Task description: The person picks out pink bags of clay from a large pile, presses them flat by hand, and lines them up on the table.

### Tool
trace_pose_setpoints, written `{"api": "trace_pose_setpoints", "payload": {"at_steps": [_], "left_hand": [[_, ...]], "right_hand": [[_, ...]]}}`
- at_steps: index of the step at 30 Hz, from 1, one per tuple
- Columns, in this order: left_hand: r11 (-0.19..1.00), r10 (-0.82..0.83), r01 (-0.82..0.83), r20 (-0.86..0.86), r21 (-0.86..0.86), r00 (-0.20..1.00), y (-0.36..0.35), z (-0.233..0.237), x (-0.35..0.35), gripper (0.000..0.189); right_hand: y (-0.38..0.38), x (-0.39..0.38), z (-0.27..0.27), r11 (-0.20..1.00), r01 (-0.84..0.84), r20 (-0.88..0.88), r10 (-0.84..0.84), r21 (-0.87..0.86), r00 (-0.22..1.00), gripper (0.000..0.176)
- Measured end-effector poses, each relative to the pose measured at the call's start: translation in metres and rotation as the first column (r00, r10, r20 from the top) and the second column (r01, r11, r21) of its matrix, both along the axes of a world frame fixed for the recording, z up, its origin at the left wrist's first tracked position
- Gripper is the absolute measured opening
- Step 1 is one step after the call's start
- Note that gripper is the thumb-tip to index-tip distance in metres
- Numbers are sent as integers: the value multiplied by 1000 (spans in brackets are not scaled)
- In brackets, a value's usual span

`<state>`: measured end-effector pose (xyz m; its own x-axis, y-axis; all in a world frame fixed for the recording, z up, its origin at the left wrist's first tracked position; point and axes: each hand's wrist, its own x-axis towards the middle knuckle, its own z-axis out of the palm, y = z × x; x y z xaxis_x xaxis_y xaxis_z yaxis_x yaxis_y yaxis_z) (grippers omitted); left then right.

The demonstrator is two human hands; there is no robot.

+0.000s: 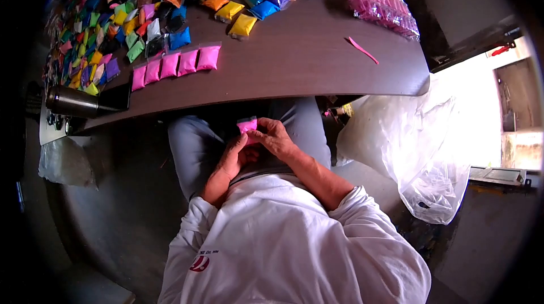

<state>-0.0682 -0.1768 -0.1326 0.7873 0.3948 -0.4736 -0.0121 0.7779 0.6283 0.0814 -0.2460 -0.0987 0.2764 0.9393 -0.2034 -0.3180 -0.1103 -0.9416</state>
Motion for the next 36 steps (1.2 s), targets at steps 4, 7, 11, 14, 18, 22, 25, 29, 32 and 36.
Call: {"api": "trace_pose_setpoints", "payload": {"at_steps": [4,7,11,14,18,22,25,29,32,36], "left_hand": [[1000,-15,15,-12,20,1000,-1,2,0,50],[997,-37,39,-31,65,999,-2,0,0,51],[981,-43,57,-79,184,996,-4,8,2,53],[979,-47,61,-77,194,996,-3,4,0,51],[984,-52,69,-107,162,993,-3,1,0,50],[986,-77,84,-57,141,995,-2,8,1,50],[979,-95,100,-35,176,995,-3,13,1,50],[965,-87,100,-61,244,994,-5,9,1,51],[971,-66,86,-97,221,993,-4,16,2,52],[983,-29,55,-150,173,988,-5,10,2,53]], "right_hand": [[-1,2,-6,997,-64,-28,65,33,997,23],[-2,3,-1,997,-53,-20,52,-51,998,25],[-3,6,-8,996,-66,100,72,-64,992,26],[-3,7,-6,993,-61,65,67,-101,996,28],[-3,10,11,972,-44,-2,45,-232,999,27],[-5,16,11,939,-222,161,270,-262,949,26],[-5,18,1,955,-222,129,250,-197,960,23],[-6,16,9,966,-194,202,227,-168,953,22],[-6,13,13,963,-153,173,193,-221,966,22],[-4,15,10,942,-196,104,231,-271,967,28]]}}
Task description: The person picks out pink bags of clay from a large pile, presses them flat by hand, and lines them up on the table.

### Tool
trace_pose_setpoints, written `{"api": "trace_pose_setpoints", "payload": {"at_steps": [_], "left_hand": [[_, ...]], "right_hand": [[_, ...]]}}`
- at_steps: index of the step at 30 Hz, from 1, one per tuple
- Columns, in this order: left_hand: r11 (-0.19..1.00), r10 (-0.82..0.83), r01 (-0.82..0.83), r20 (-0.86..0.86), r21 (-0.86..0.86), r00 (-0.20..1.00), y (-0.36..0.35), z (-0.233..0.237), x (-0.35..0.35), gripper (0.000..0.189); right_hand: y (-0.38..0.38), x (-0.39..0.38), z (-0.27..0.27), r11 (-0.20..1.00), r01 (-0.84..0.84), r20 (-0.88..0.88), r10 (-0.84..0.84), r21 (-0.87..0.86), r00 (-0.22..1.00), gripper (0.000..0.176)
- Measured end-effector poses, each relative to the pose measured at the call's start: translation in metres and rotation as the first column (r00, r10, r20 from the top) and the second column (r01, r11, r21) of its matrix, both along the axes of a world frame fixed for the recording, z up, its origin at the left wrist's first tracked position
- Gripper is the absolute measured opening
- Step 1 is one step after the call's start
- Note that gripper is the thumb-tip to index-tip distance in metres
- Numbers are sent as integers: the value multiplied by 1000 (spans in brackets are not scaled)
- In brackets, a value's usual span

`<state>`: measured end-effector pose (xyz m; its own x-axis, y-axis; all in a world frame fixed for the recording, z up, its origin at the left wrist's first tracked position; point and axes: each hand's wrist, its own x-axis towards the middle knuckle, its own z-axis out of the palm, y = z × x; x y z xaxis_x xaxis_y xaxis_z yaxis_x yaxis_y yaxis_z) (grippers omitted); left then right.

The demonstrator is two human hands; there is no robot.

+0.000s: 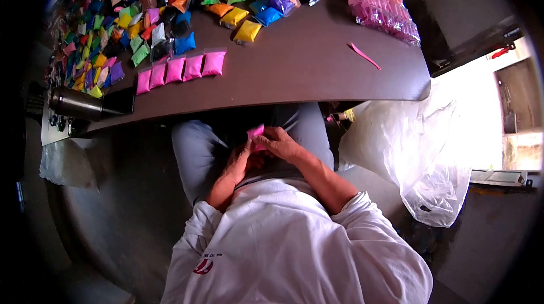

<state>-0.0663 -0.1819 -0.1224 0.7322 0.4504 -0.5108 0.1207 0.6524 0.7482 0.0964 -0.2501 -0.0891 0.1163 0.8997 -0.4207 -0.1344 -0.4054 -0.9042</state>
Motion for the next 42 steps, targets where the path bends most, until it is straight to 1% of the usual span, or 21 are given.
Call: {"api": "trace_pose_setpoints", "payload": {"at_steps": [2,4,6,8,10,12,13,14,16,20,22,23,25,28,30,32,33,34,36,37,42], "left_hand": [[996,-37,38,-13,78,999,0,-5,-2,54],[991,-60,66,-59,112,996,1,3,-1,57],[991,-46,54,-68,120,997,2,5,-2,52],[982,42,-34,34,-188,999,1,-7,0,45],[984,33,-18,82,-177,996,2,-16,0,38],[978,10,7,80,-209,997,3,-10,2,35],[977,-21,35,69,-208,997,4,-9,2,33],[979,-24,39,76,-198,997,4,-8,3,33],[976,-15,22,38,-215,999,3,-6,3,33],[975,-7,26,85,-222,996,3,-7,-3,34],[986,-27,38,72,-162,997,4,-2,-6,36],[989,-22,32,69,-146,997,5,0,-6,36],[992,-12,22,85,-125,996,3,-2,-7,36],[979,-12,33,103,-202,995,5,-2,-4,35],[980,-21,40,100,-194,995,5,-1,-3,33],[981,-7,26,98,-192,995,5,-7,-4,33],[982,2,13,77,-189,997,4,-5,-5,33],[983,-8,23,84,-181,996,4,-5,-5,33],[979,-10,30,96,-203,995,4,-7,-6,33],[980,-14,29,78,-195,997,5,-8,-5,33],[979,-1,16,73,-204,997,3,-11,-6,32]], "right_hand": [[1,-2,2,1000,-28,22,28,-9,999,28],[2,-10,10,963,66,201,-121,261,972,27],[-6,-8,22,968,51,243,-112,245,963,27],[-7,-7,29,916,151,294,-270,372,917,24],[-1,-6,64,860,232,183,-345,455,920,22],[7,8,103,879,143,342,-320,454,884,22],[14,21,101,912,69,476,-275,405,836,29],[26,29,101,907,68,479,-281,414,831,29],[57,40,106,837,-11,603,-385,547,699,30],[108,61,112,859,-19,596,-339,512,727,29],[127,66,109,931,3,639,-252,365,727,31],[133,67,107,928,6,639,-262,374,723,31],[142,66,108,956,-35,745,-205,293,634,33],[147,63,94,941,56,736,-297,333,609,38],[142,60,99,947,82,761,-300,312,575,44],[139,57,105,944,101,809,-323,315,491,48],[136,55,108,929,122,789,-361,349,497,39],[134,55,107,926,128,790,-371,356,488,39],[132,57,102,928,-71,821,-285,365,495,29],[132,57,101,926,-60,815,-297,374,498,23],[133,68,112,926,3,777,-319,378,543,22]]}}
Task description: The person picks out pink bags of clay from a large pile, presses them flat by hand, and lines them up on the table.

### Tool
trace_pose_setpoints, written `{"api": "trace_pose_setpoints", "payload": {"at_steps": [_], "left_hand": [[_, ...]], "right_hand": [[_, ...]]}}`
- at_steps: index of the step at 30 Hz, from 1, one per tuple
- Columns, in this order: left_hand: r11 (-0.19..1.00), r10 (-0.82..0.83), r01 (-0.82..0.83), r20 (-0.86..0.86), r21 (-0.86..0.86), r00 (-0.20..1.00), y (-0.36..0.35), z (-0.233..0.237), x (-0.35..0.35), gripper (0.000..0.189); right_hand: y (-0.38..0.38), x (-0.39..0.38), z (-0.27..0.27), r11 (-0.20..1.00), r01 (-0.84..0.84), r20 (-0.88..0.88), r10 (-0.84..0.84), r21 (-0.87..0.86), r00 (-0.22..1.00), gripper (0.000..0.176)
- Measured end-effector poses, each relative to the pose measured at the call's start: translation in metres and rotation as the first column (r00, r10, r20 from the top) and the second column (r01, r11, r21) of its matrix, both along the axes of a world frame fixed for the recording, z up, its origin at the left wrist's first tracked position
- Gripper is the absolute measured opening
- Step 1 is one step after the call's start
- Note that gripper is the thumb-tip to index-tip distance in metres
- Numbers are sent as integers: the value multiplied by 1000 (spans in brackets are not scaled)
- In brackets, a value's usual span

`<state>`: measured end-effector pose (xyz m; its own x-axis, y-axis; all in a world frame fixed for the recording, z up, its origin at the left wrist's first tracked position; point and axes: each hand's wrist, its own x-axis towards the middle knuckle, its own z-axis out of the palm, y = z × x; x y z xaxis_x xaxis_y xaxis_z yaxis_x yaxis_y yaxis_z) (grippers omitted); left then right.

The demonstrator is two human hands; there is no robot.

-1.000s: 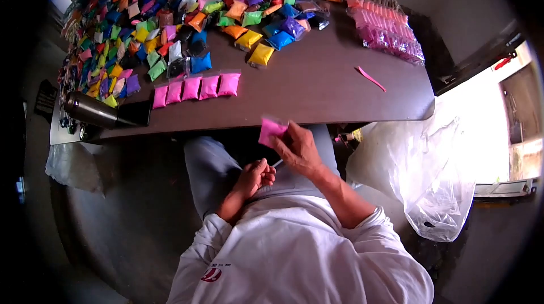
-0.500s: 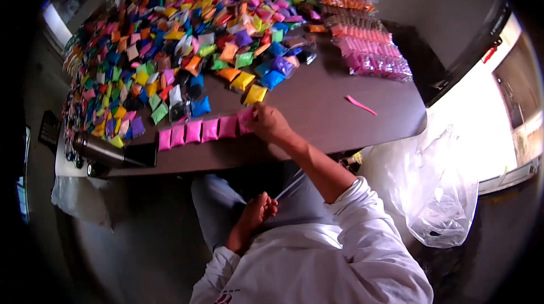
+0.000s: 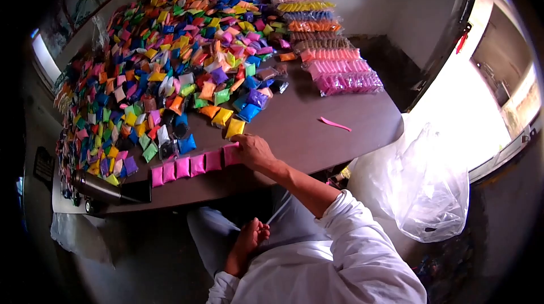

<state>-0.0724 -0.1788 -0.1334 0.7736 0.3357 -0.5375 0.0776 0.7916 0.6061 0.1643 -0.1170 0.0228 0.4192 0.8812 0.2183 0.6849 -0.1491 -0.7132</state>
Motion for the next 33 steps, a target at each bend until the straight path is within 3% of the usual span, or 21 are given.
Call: {"api": "trace_pose_setpoints", "payload": {"at_steps": [2,4,11,14,15,18,22,24,28,30,32,33], "left_hand": [[1000,3,-3,-24,-14,1000,-1,-4,-2,32],[999,-5,3,-49,-51,999,0,-11,-1,32],[984,-49,32,-98,-174,994,4,-29,3,33],[973,-72,46,-108,-224,992,12,-36,6,34],[973,-74,48,-109,-225,991,14,-34,9,34],[962,-51,5,-159,-274,986,18,-27,14,33],[934,-14,-68,-225,-351,974,23,-26,17,32],[930,28,-150,-340,-336,940,23,-29,15,32],[891,48,-201,-357,-407,933,25,-33,4,32],[880,50,-215,-368,-422,928,27,-40,-4,32],[827,94,-203,-227,-524,969,29,-51,-12,31],[808,111,-188,-169,-559,979,30,-54,-14,32]], "right_hand": [[2,10,-1,999,20,-31,-19,31,999,20],[7,31,-6,990,74,95,-86,121,992,22],[18,122,-5,948,171,180,-224,267,958,18],[30,159,7,946,270,199,-304,180,932,16],[37,171,8,926,254,259,-328,280,908,15],[56,207,10,915,332,226,-382,229,896,17],[84,247,8,915,350,226,-391,202,892,20],[101,266,5,903,402,246,-429,154,869,23],[135,304,-7,883,410,294,-464,228,836,27],[149,317,-5,891,416,284,-453,182,845,26],[156,321,11,909,416,349,-400,30,848,28],[165,326,7,887,444,363,-458,126,812,28]]}}
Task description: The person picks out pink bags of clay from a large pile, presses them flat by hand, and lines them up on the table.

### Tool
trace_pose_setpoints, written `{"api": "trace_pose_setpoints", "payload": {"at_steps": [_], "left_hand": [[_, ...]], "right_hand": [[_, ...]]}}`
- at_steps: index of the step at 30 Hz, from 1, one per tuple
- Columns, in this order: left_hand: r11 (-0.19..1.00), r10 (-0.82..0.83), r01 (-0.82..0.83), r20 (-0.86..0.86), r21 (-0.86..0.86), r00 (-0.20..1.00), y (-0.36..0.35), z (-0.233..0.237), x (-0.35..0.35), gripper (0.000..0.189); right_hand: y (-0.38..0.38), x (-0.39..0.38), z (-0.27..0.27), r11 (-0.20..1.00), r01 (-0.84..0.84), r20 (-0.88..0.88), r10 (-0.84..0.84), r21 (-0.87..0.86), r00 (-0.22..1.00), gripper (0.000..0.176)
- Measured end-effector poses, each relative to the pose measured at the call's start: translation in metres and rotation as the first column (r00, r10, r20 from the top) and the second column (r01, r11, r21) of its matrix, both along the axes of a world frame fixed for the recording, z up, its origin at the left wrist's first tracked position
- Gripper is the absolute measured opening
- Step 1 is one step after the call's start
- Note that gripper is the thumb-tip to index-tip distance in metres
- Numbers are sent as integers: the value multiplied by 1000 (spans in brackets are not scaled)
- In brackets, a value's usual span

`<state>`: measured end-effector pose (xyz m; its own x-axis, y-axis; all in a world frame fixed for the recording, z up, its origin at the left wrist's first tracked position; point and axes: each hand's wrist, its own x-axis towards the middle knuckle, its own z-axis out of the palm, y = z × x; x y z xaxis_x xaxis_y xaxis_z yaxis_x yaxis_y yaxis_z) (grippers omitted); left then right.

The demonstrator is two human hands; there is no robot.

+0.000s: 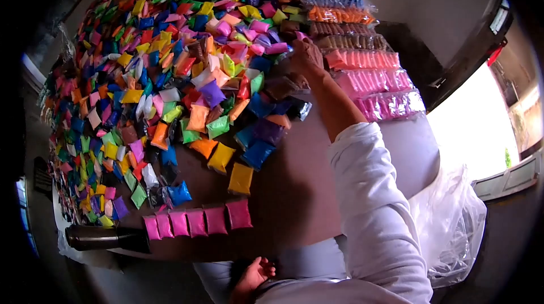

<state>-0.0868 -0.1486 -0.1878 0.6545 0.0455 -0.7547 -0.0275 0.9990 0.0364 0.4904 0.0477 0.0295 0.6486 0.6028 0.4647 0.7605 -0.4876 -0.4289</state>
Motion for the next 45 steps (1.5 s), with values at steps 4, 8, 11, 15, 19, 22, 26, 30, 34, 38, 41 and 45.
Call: {"api": "trace_pose_setpoints", "payload": {"at_steps": [4,8,11,15,19,22,26,30,34,38,41,45], "left_hand": [[981,-176,190,-212,46,961,6,-3,13,38],[986,-168,168,-172,-16,971,14,0,19,36],[991,-117,109,-117,-76,986,17,-1,19,33],[995,-99,99,-14,-7,995,16,1,24,31],[999,-28,27,4,35,1000,12,-8,19,33],[290,-231,464,-410,837,883,-17,-68,-14,34],[565,-241,421,-346,710,907,-8,-40,-3,35],[671,-244,400,-324,624,914,0,-25,0,36],[695,-254,405,-325,594,911,2,-20,1,36],[690,-263,413,-326,594,908,2,-17,5,37],[653,-272,426,-331,626,904,2,-14,8,38],[795,-258,374,-292,478,921,7,-19,14,40]], "right_hand": [[21,31,-16,994,1,107,-13,108,994,43],[23,44,-14,999,25,-44,-24,22,999,42],[29,52,-16,992,84,-133,-97,-99,986,43],[40,57,-28,976,184,-29,-188,-118,982,31],[50,61,-28,952,243,-87,-263,-186,961,29],[55,67,-36,940,321,-47,-328,-118,943,28],[54,56,-27,964,264,-45,-262,46,964,25],[49,23,-31,967,72,-27,-67,243,997,29],[48,21,-37,978,-126,-89,142,167,986,38],[43,24,-31,972,-126,89,110,197,990,42],[29,29,-12,945,-261,-361,318,197,877,44],[-9,0,4,856,-194,-743,513,479,430,30]]}}
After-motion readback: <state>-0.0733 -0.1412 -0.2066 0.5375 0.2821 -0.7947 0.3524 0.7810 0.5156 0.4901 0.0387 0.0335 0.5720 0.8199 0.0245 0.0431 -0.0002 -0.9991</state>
